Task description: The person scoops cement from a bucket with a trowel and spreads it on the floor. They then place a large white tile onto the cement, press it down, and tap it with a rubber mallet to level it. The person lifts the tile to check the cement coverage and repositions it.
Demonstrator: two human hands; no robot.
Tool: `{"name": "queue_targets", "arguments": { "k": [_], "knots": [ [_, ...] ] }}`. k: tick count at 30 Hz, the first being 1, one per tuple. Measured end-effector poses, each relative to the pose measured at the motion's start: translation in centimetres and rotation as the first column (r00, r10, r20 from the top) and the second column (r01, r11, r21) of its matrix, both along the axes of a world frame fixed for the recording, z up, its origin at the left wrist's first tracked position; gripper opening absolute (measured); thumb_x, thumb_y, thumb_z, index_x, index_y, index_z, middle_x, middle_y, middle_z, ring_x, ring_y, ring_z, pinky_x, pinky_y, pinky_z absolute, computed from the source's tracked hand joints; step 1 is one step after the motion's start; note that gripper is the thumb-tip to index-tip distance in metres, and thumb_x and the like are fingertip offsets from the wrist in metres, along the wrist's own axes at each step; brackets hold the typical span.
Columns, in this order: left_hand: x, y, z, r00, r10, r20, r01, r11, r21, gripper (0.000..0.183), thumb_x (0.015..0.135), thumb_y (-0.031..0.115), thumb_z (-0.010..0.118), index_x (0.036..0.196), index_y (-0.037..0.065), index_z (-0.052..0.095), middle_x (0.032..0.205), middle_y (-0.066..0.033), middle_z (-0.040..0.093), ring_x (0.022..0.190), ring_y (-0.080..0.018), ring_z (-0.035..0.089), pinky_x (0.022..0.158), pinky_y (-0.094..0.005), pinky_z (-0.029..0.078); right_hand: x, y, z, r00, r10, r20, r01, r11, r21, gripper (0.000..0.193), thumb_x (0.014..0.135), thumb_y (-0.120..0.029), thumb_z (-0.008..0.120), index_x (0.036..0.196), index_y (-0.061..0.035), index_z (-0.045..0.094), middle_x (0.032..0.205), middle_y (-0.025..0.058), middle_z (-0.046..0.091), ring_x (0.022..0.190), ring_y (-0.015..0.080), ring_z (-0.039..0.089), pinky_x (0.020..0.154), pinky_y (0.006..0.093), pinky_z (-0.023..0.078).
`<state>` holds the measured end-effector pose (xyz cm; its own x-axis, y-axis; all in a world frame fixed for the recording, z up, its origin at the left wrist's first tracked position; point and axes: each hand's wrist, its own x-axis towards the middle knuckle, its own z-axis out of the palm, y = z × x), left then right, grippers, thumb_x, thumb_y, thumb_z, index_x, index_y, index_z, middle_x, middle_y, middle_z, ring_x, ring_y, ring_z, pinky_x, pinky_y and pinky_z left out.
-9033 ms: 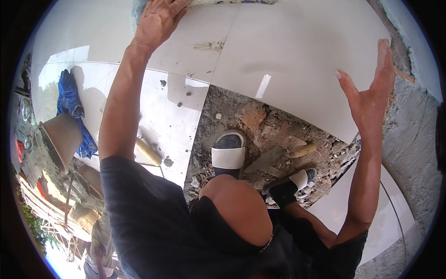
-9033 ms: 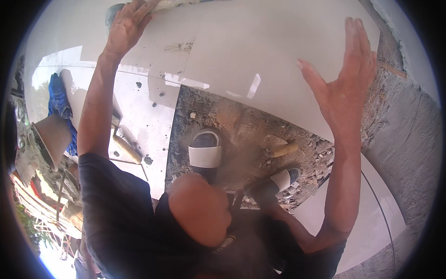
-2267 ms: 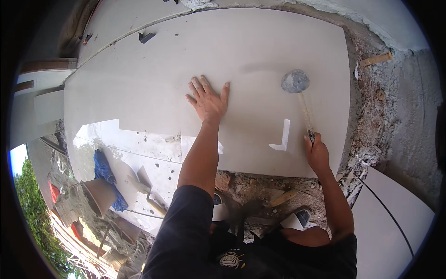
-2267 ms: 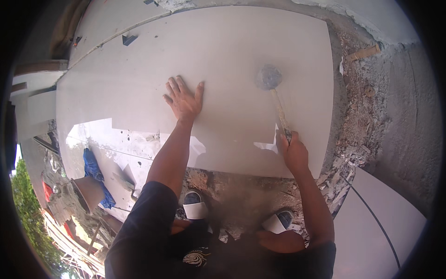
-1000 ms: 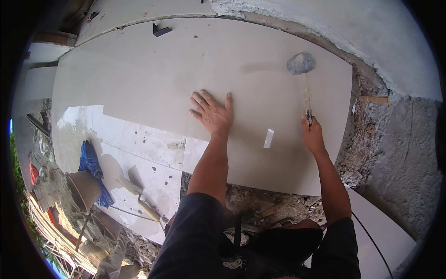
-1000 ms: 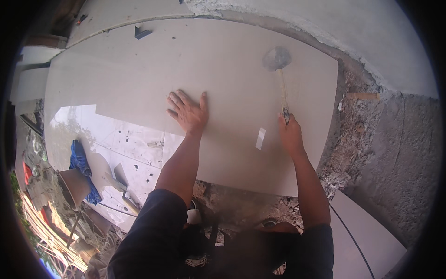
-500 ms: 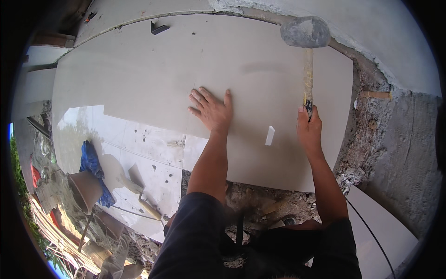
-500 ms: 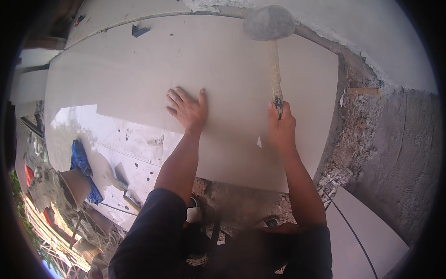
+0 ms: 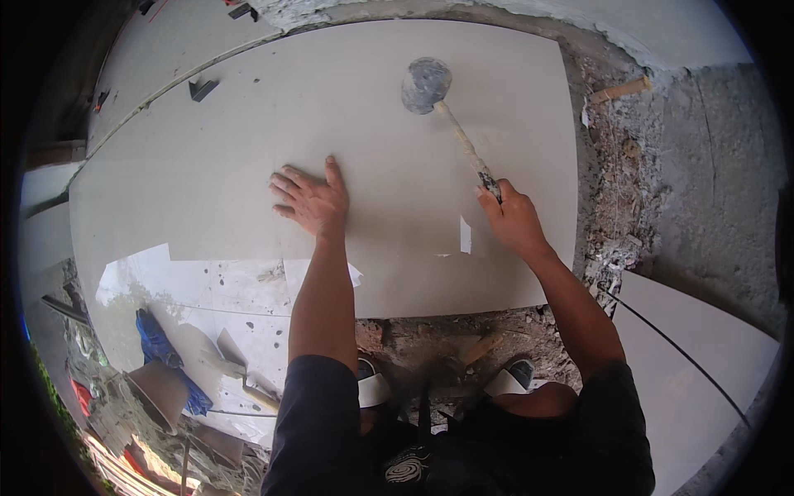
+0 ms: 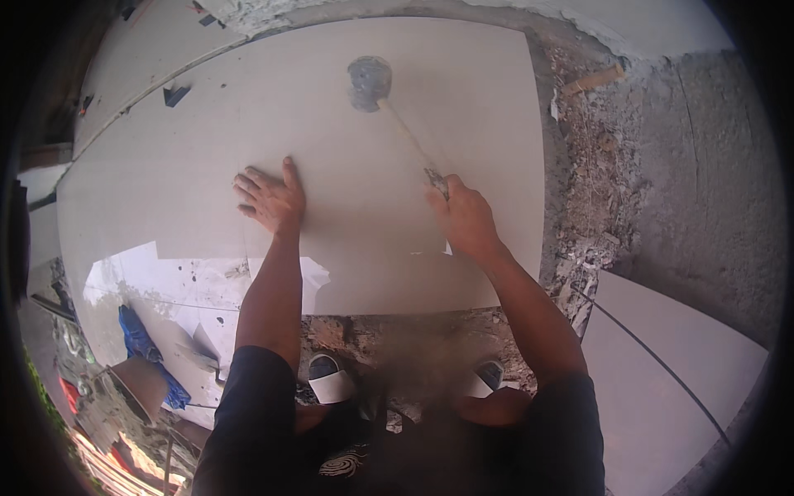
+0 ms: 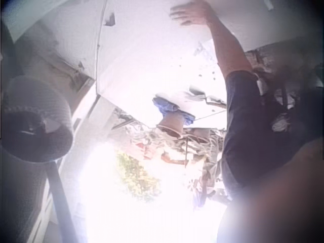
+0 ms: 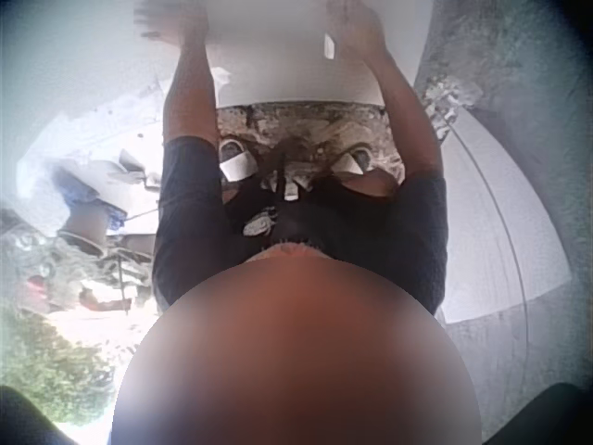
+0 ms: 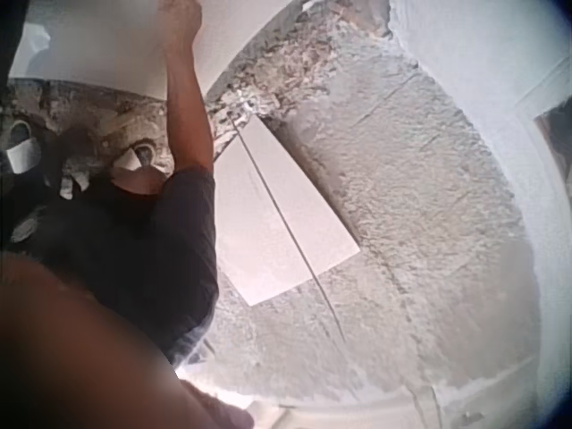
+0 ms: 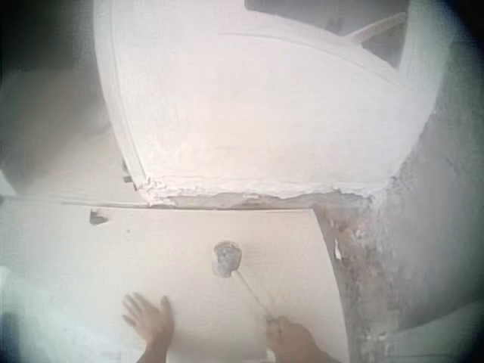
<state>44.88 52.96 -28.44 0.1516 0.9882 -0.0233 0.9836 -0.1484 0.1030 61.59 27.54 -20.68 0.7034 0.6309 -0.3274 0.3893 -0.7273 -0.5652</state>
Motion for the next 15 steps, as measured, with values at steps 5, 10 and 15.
{"name": "queue_targets", "arguments": {
  "k": [5, 10, 15],
  "knots": [
    [0.4, -0.4, 0.9, 0.969, -0.243, -0.05, 0.244, 0.97, 0.018, 0.095, 0.086, 0.073, 0.035, 0.149, 0.004, 0.018, 0.155, -0.0209, 0.015, 0.144, -0.0361, 0.009, 0.111, -0.0607, 0.012, -4.9, -10.4, 3.0, 0.974, -0.14, -0.178, 0.13, 0.989, -0.068, 0.044, 0.091, -0.042, 0.055, 0.095, 0.0019, 0.054, 0.069, 0.0203, 0.061, 0.069, 0.0403, 0.062, 0.064, 0.0471, 0.047],
    [-0.6, -7.8, 0.0, 0.518, -0.828, -0.214, 0.838, 0.542, -0.07, 0.097, 0.081, 0.076, 0.045, 0.151, 0.016, 0.018, 0.156, -0.0169, 0.012, 0.145, -0.0377, 0.006, 0.108, -0.0668, 0.011, -11.5, -16.5, 3.1, 0.95, -0.262, -0.167, 0.27, 0.963, 0.024, 0.044, 0.091, -0.043, 0.055, 0.108, -0.0017, 0.056, 0.071, 0.019, 0.062, 0.074, 0.0393, 0.063, 0.066, 0.046, 0.049],
    [-0.9, -10.4, 0.5, 0.511, -0.842, -0.175, 0.831, 0.536, -0.152, 0.103, 0.077, 0.078, 0.047, 0.152, 0.015, 0.016, 0.157, -0.0176, 0.011, 0.144, -0.0396, 0.005, 0.107, -0.0693, 0.008, -11.0, -14.7, 2.8, 0.973, -0.225, -0.045, 0.229, 0.934, 0.274, 0.046, 0.093, -0.04, 0.055, 0.113, 0.0015, 0.052, 0.064, 0.0172, 0.06, 0.066, 0.0367, 0.064, 0.063, 0.0438, 0.05]
  ]
}}
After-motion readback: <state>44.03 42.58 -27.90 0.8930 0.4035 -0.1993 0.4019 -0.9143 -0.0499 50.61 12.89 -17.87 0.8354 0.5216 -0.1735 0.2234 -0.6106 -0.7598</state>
